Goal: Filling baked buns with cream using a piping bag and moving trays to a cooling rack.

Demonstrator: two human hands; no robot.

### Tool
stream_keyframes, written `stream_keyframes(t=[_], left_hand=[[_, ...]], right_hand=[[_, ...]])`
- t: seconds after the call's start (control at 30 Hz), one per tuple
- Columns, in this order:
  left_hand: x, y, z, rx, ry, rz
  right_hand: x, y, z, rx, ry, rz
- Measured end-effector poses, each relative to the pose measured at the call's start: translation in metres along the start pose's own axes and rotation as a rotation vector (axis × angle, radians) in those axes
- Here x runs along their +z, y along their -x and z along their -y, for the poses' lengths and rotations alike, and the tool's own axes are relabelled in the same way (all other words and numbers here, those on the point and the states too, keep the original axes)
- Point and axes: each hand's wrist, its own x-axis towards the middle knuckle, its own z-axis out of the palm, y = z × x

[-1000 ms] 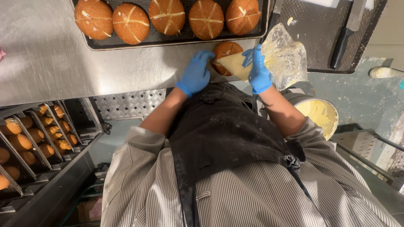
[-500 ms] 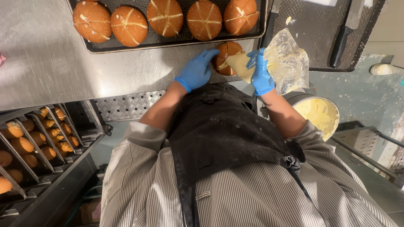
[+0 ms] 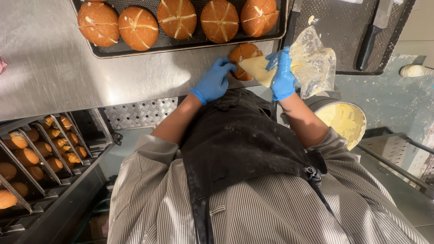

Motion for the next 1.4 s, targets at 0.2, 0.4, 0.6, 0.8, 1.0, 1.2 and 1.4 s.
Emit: stream_keyframes(t=[0.2, 0.4, 0.6, 0.8, 1.0, 1.2, 1.4], left_hand=[[-0.005, 0.004, 0.003, -0.260, 0.068, 0.032], [-0.024, -0.038, -0.014, 0.108, -0.234, 0.055], [-0.028, -0.042, -0.024, 0.057, -0.264, 0.182], [-0.004, -0.013, -0.009, 0.058, 0.019, 0.076], [0.022, 0.006, 0.026, -0.275, 0.253, -0.084], [0.085, 0.004, 0.110, -0.478, 0.688, -0.113], [0.058, -0.043, 0.034, -0.837, 0.874, -0.075]], right_hand=[[0.006, 0.000, 0.000, 0.086, -0.166, 0.035], [-0.006, 0.005, 0.007, 0.109, 0.101, 0.044], [-0.001, 0.021, -0.012, -0.072, -0.025, 0.039], [-0.011, 0.029, -0.041, 0.010, -0.005, 0.013], [-0.011, 0.018, -0.012, -0.481, 0.526, 0.128], [-0.032, 0.018, -0.030, -0.347, 0.501, 0.128], [-0.067, -0.019, 0.047, -0.040, -0.346, -0.447]])
